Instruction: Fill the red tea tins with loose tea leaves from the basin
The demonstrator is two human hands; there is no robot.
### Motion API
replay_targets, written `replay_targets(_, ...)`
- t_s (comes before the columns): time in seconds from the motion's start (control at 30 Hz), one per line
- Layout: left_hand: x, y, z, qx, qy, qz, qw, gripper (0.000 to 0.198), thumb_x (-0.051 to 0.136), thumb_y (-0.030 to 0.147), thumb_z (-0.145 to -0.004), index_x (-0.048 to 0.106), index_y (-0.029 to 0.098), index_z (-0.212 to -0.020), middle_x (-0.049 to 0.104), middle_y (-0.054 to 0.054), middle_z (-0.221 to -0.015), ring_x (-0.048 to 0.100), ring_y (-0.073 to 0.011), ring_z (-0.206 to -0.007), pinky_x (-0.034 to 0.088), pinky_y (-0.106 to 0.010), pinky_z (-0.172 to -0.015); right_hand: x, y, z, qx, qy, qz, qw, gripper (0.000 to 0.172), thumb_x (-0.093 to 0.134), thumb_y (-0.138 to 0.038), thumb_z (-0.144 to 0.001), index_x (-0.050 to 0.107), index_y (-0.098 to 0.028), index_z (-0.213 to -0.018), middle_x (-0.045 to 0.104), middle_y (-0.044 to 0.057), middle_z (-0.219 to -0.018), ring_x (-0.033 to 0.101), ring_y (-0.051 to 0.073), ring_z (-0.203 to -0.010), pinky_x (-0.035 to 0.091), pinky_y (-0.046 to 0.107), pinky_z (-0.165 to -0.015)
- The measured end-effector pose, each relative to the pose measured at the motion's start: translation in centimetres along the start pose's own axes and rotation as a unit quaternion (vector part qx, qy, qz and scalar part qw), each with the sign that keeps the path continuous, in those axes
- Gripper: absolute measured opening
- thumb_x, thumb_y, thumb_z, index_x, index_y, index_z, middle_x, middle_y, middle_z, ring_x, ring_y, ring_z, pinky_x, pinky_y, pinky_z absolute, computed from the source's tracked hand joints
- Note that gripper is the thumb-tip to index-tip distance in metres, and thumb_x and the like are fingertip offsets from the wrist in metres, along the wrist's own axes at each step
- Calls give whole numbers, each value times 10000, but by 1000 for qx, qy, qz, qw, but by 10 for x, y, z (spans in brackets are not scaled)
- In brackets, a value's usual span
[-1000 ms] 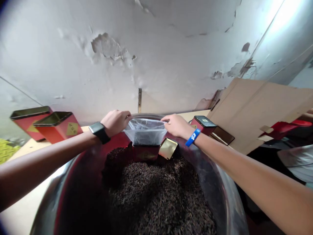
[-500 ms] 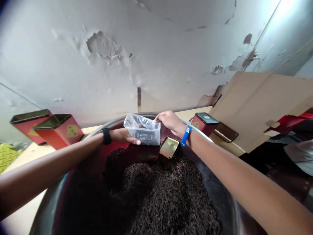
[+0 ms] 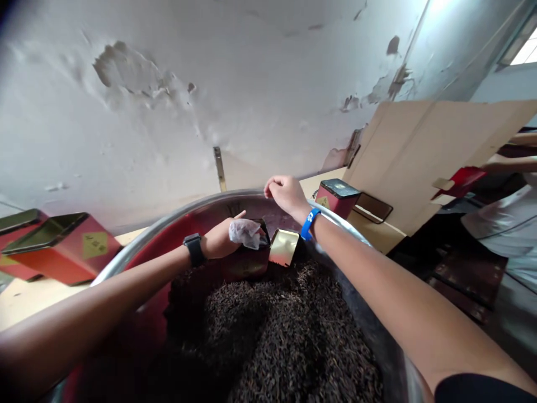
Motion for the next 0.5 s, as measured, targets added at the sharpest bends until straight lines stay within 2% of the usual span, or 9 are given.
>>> replay_targets(0.07,0,-2,2,-22,29,31,999,330,357,14,-696,595,179,-854,633,-4,-868,568,-122,-827,404,-302,-853,0,31,-7,72,-73,164,981,162,463,-161,-738,623,-144,-717,662,75,-811,589,184,-854,410,244,-730)
replay_targets(0.13,-4,-1,4,-38,66,59,995,228,347,24,-668,528,155,-717,567,-6,-729,518,-107,-694,420,-244,-702,3,61,-7,146,-141,223,953,63,594,-110,-643,615,-141,-593,652,93,-698,596,227,-853,406,261,-707)
replay_targets(0.2,-9,1,4,-27,87,73,993,156,360,43,-660,466,156,-678,500,0,-691,467,-99,-654,398,-224,-643,8,85,-1,213,-181,221,934,131,665,-61,-570,583,-134,-499,600,91,-548,616,245,-756,421,281,-646)
replay_targets(0.3,-13,2,5,-17,77,86,993,148,417,90,-689,462,160,-811,490,-2,-752,452,-98,-668,393,-215,-637,16,106,10,300,-232,183,907,153,723,-128,-577,588,-113,-507,561,77,-482,611,228,-598,440,300,-554)
replay_targets(0.4,-13,-1,9,-66,73,29,995,176,504,206,-744,467,179,-914,520,9,-741,444,-93,-605,379,-214,-588,23,113,15,351,-256,117,893,199,725,-246,-636,611,-89,-592,595,89,-558,600,196,-579,461,294,-531)
replay_targets(0.5,-13,-6,11,-88,114,-57,988,112,452,263,-823,514,192,-884,574,-3,-762,500,-110,-647,389,-235,-633,30,116,15,352,-239,51,904,240,638,-322,-753,619,-90,-809,628,81,-773,599,160,-690,492,300,-609)
Point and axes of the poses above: each hand's wrist, its own z-axis away from the middle knuckle, its own x-axis out of the palm, y = z × x, the point moved 2 cm from there along -z, towards the middle knuckle
